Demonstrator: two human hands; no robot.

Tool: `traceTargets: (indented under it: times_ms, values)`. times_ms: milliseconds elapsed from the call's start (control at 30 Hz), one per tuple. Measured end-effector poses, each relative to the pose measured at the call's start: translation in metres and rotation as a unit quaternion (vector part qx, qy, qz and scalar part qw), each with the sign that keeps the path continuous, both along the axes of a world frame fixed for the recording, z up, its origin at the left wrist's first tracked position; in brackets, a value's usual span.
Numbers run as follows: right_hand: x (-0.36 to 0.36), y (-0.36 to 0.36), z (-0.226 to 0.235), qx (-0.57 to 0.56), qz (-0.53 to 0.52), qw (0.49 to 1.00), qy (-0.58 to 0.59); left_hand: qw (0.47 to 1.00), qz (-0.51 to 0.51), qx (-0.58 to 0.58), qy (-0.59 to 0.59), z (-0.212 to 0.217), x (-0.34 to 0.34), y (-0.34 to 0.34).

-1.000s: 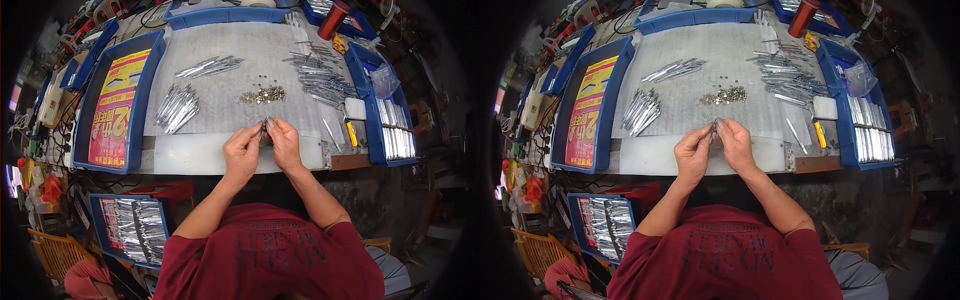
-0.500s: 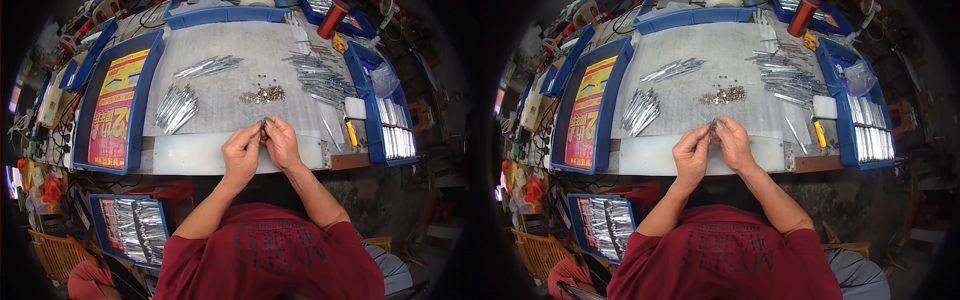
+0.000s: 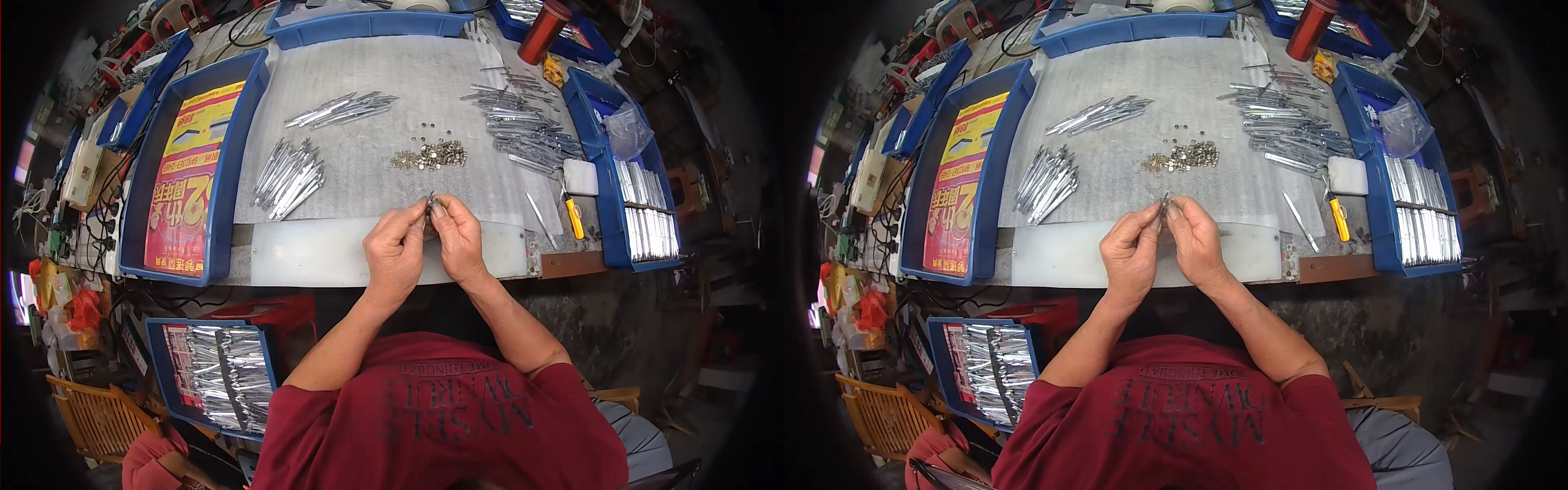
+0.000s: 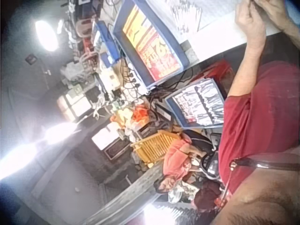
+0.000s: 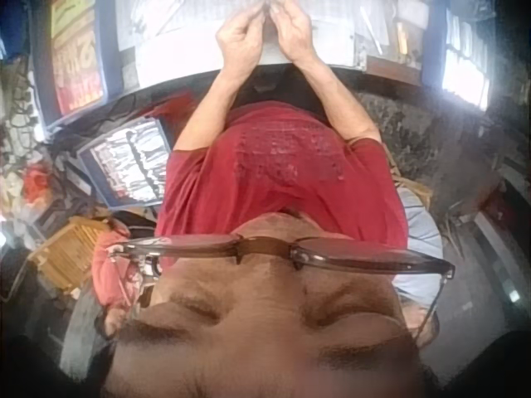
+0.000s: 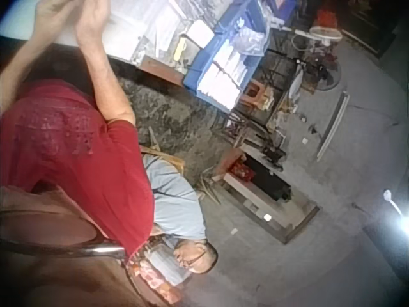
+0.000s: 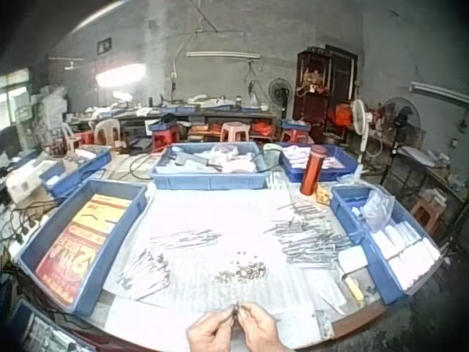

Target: The person assembles small metal components onto a metal wire or spine by hand.

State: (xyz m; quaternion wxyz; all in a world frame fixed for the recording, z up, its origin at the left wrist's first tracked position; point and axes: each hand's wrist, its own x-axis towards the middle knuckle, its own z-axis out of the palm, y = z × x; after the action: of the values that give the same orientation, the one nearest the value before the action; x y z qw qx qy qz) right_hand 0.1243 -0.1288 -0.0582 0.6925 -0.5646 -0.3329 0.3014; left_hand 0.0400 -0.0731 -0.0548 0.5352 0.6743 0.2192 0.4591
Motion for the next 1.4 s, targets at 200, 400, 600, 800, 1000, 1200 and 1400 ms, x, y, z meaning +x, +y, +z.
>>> traceTargets:
  times_ms: [200, 400, 600, 800, 1000, 1200, 1400]
  values:
    - [0.010, 0.001, -0.005, 0.053, 0.083, 0.982, 0.162, 1.000, 0.014, 0.014, 0.001, 0.003, 0.002, 0.000]
    - [0.007, 0.005, 0.000, 0.057, 0.063, 0.978, 0.192, 1.000, 0.015, 0.014, -0.012, 0.006, 0.002, 0.000]
    - [0.007, 0.003, 0.000, 0.038, 0.064, 0.989, 0.125, 0.999, 0.022, 0.028, 0.006, 0.002, 0.002, 0.002]
    - [0.008, 0.003, 0.000, 0.019, 0.060, 0.995, 0.081, 1.000, 0.009, 0.010, 0.006, 0.000, 0.002, 0.002]
    - [0.008, 0.003, 0.001, 0.009, 0.050, 0.999, 0.019, 1.000, 0.008, 0.014, 0.017, 0.001, 0.002, 0.003]
    - [0.011, 0.006, 0.003, 0.036, 0.056, 0.993, 0.098, 1.000, 0.002, -0.004, 0.021, 0.000, 0.006, 0.007]
    - [0.023, 0.011, 0.000, 0.029, 0.049, 0.993, 0.108, 0.996, -0.030, -0.081, -0.016, -0.001, 0.012, 0.010]
